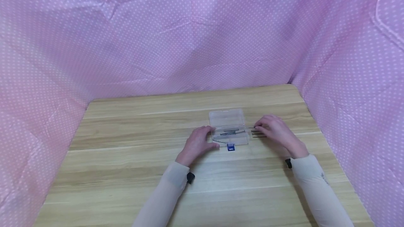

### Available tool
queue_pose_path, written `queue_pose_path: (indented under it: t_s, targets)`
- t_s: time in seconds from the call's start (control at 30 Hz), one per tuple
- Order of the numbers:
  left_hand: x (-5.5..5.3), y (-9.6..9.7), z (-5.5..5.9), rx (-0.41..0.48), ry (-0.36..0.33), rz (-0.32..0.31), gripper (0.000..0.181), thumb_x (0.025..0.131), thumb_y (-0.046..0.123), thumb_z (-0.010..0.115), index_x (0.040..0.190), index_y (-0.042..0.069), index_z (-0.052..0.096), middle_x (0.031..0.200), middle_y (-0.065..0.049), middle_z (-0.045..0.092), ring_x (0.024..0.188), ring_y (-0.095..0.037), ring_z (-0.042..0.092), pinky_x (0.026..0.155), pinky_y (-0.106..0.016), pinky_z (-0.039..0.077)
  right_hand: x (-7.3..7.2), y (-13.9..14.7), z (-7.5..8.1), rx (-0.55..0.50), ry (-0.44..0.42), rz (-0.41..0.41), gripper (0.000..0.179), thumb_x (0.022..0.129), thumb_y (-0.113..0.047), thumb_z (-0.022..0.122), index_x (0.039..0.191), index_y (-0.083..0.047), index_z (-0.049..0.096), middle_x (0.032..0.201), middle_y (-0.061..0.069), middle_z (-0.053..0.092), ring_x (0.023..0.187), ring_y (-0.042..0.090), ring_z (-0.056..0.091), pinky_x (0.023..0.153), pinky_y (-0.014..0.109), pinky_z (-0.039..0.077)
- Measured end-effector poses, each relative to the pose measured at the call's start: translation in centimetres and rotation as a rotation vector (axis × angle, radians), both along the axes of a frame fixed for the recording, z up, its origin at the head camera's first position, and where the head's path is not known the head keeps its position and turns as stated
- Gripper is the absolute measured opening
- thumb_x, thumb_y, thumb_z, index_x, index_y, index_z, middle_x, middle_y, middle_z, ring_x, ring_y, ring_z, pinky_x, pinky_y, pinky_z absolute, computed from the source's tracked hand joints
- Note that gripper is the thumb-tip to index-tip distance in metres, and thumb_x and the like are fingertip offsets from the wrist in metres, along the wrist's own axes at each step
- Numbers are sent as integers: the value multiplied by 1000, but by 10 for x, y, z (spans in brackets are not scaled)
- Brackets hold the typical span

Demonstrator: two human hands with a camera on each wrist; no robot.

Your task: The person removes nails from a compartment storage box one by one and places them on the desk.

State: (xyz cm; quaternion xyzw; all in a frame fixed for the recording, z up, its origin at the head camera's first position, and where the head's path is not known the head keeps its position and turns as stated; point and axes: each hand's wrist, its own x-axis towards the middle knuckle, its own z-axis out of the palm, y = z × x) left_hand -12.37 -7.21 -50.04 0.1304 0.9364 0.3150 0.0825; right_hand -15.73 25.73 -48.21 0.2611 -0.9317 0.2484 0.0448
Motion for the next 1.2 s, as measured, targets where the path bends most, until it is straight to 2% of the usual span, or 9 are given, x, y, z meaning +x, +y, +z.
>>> queue_pose_path:
  t_s: [0.27, 0.57, 0.8, 1.2]
  targets:
    - [-1, 1, 3, 2, -2, -1, 67, 78, 37, 91, 135, 11, 65, 125, -9, 68, 122, -32, 59, 105, -49, 48, -4, 5, -2, 40, -20, -21, 9, 91, -9, 78, 99, -9, 77, 100, 9, 75, 102, 37, 65, 93, 61, 47]
    - [-2, 1, 4, -10, -19, 0, 66, 79, 37, 91, 135, 11, 65, 129, -9, 67, 125, -32, 58, 107, -50, 47, -10, 6, -1, 78, -29, 2, 8, 90, -10, 79, 98, -8, 78, 97, 9, 76, 96, 34, 68, 91, 56, 49]
    - [-3, 0, 5, -7, -17, 1, 66, 79, 37, 91, 134, 11, 65, 128, -9, 68, 123, -32, 58, 106, -49, 47, -16, 6, 3, 98, -73, 14, 7, 91, -11, 78, 97, -7, 78, 96, 8, 76, 94, 33, 67, 89, 55, 51]
    - [-4, 0, 3, -11, -15, -2, 65, 78, 36, 91, 133, 11, 66, 124, -8, 69, 120, -30, 59, 103, -48, 49, -26, 7, 0, 155, -165, 29, 7, 94, -11, 75, 99, -7, 78, 98, 7, 76, 97, 34, 68, 93, 58, 51]
